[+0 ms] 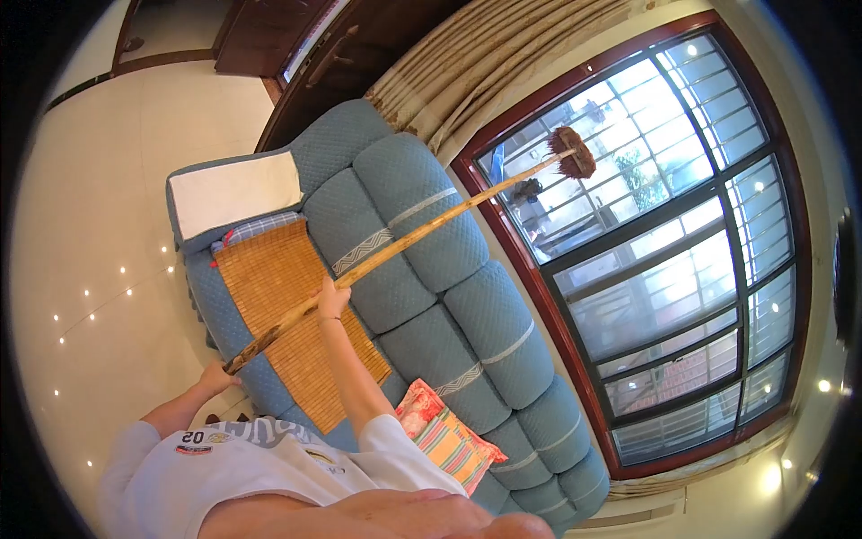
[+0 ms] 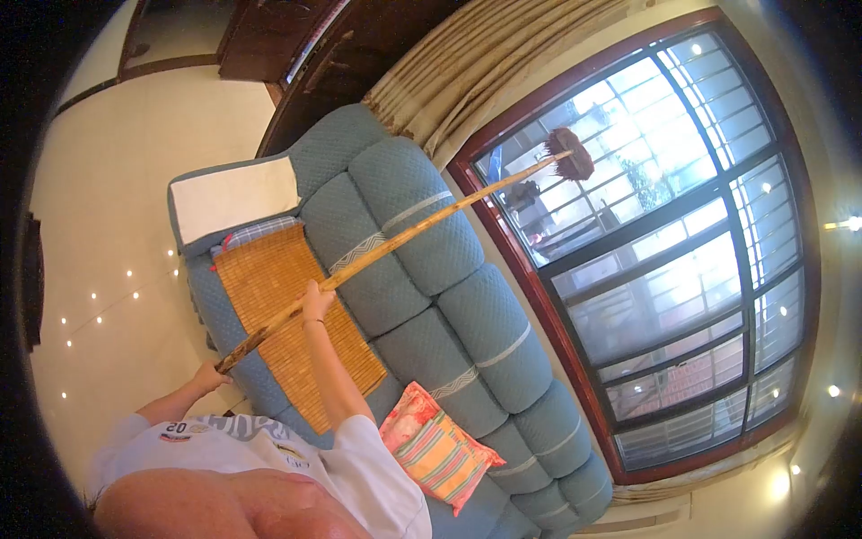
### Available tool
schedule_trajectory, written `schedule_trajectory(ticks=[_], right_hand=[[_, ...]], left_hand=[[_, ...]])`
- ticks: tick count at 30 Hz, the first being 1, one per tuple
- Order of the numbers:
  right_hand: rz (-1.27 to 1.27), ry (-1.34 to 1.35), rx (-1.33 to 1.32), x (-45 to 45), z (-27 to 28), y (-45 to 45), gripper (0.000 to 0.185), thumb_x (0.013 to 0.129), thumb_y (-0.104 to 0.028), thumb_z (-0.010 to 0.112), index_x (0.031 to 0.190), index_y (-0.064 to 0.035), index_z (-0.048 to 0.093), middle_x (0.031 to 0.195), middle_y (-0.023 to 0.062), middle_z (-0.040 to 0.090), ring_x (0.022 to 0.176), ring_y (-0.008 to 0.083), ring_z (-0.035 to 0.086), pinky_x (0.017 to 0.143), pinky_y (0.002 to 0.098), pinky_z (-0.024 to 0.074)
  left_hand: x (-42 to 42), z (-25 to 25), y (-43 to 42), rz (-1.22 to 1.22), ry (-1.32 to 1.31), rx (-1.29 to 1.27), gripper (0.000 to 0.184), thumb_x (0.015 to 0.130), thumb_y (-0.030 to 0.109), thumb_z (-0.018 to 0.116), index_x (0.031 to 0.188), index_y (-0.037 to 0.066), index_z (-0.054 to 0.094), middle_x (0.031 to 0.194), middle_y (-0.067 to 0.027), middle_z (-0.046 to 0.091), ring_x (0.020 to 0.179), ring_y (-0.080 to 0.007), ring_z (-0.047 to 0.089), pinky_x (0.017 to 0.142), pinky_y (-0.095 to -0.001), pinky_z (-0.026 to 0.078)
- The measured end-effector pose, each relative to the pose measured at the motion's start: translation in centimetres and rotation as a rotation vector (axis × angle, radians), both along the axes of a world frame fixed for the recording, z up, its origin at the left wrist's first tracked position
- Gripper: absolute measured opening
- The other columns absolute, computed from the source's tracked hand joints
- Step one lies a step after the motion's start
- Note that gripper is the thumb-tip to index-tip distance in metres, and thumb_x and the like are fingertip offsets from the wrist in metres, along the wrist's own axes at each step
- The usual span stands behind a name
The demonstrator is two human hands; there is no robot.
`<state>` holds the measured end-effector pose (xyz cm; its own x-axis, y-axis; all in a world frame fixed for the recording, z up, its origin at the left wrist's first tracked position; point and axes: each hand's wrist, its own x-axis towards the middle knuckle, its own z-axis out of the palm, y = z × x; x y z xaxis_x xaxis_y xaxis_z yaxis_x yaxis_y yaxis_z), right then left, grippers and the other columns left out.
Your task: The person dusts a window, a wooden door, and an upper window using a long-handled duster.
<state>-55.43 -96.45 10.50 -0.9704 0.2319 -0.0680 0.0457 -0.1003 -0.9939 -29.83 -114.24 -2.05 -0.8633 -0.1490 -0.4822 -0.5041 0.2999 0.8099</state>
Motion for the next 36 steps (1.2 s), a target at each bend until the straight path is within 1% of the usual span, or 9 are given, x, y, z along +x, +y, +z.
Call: schedule_trajectory(ticks=[6,8,14,18,22,24,27,34,36], right_hand=[[0.063,0.102,-0.033,-6.1,5.5,3.7,0.029,0.075,-0.007,0.056,0.091,0.0059,0.036,0.062,0.0130,0.050,0.041,0.0207,0.050,0.039,0.0331,0.0429],[0.093,0.193,0.002,-9.7,9.5,5.4,0.022,0.075,-0.005,0.055,0.084,0.0058,0.039,0.058,0.0120,0.049,0.039,0.0211,0.050,0.036,0.0333,0.0419],[0.069,0.337,0.231,-19.9,23.1,9.1,0.016,0.073,-0.005,0.054,0.076,0.0060,0.043,0.052,0.0139,0.050,0.038,0.0240,0.054,0.036,0.0348,0.0433],[-0.061,0.289,0.263,-23.9,26.1,9.1,0.022,0.071,-0.003,0.056,0.084,0.0089,0.043,0.058,0.0152,0.053,0.040,0.0245,0.055,0.036,0.0351,0.0446],[0.019,0.313,0.194,-23.1,21.9,7.6,0.036,0.069,0.000,0.057,0.097,0.0125,0.039,0.063,0.0167,0.052,0.039,0.0246,0.054,0.034,0.0336,0.0442],[0.009,0.289,0.171,-20.3,18.7,5.8,0.018,0.070,-0.002,0.056,0.079,0.0087,0.045,0.058,0.0138,0.052,0.039,0.0232,0.054,0.035,0.0336,0.0462],[-0.017,0.228,0.153,-15.6,14.2,3.2,0.019,0.070,-0.001,0.056,0.081,0.0098,0.045,0.058,0.0141,0.052,0.039,0.0228,0.054,0.035,0.0336,0.0459],[-0.047,0.230,0.282,-10.8,-1.7,-0.1,0.023,0.071,-0.003,0.059,0.085,0.0113,0.047,0.059,0.0139,0.053,0.042,0.0222,0.054,0.042,0.0356,0.0478],[0.025,0.126,0.402,-6.5,-1.1,-1.6,0.035,0.071,-0.014,0.063,0.085,0.0156,0.049,0.075,0.0228,0.056,0.072,0.0321,0.059,0.065,0.0426,0.0443]], left_hand=[[-6.8,6.2,4.2,-0.028,0.077,0.072,0.032,0.058,0.021,0.073,0.079,-0.002,0.064,0.066,-0.0155,0.062,0.062,-0.0246,0.060,0.063,-0.0339,0.046],[-12.2,3.6,7.6,0.075,0.430,0.204,0.031,0.059,0.022,0.073,0.074,-0.001,0.060,0.059,-0.0076,0.057,0.052,-0.0192,0.053,0.053,-0.0340,0.044],[-22.4,18.1,11.8,-0.051,0.190,0.335,0.024,0.066,0.020,0.070,0.074,0.004,0.054,0.051,-0.0038,0.045,0.039,-0.0125,0.042,0.036,-0.0292,0.030],[-24.6,19.6,11.7,-0.126,0.136,0.552,0.021,0.069,0.016,0.067,0.066,0.006,0.048,0.047,-0.0018,0.040,0.035,-0.0112,0.036,0.034,-0.0287,0.025],[-22.1,18.2,9.2,-0.106,0.114,0.493,0.020,0.069,0.013,0.066,0.064,0.006,0.047,0.045,-0.0008,0.038,0.034,-0.0109,0.035,0.033,-0.0286,0.024],[-20.0,14.6,7.9,-0.068,0.136,0.489,0.018,0.069,0.013,0.065,0.065,0.005,0.050,0.045,-0.0010,0.038,0.034,-0.0113,0.035,0.033,-0.0286,0.025],[-16.5,7.8,5.5,-0.029,0.172,0.547,0.016,0.067,0.012,0.066,0.066,0.003,0.053,0.044,-0.0020,0.040,0.034,-0.0121,0.036,0.032,-0.0284,0.026],[-5.1,2.0,-0.9,0.019,-0.131,0.293,0.022,0.062,0.012,0.070,0.062,0.002,0.050,0.046,-0.0053,0.045,0.036,-0.0144,0.042,0.033,-0.0292,0.030],[-2.8,2.0,-2.1,0.013,-0.165,0.281,0.023,0.062,0.012,0.070,0.060,0.003,0.049,0.046,-0.0056,0.045,0.035,-0.0150,0.042,0.033,-0.0297,0.030]])
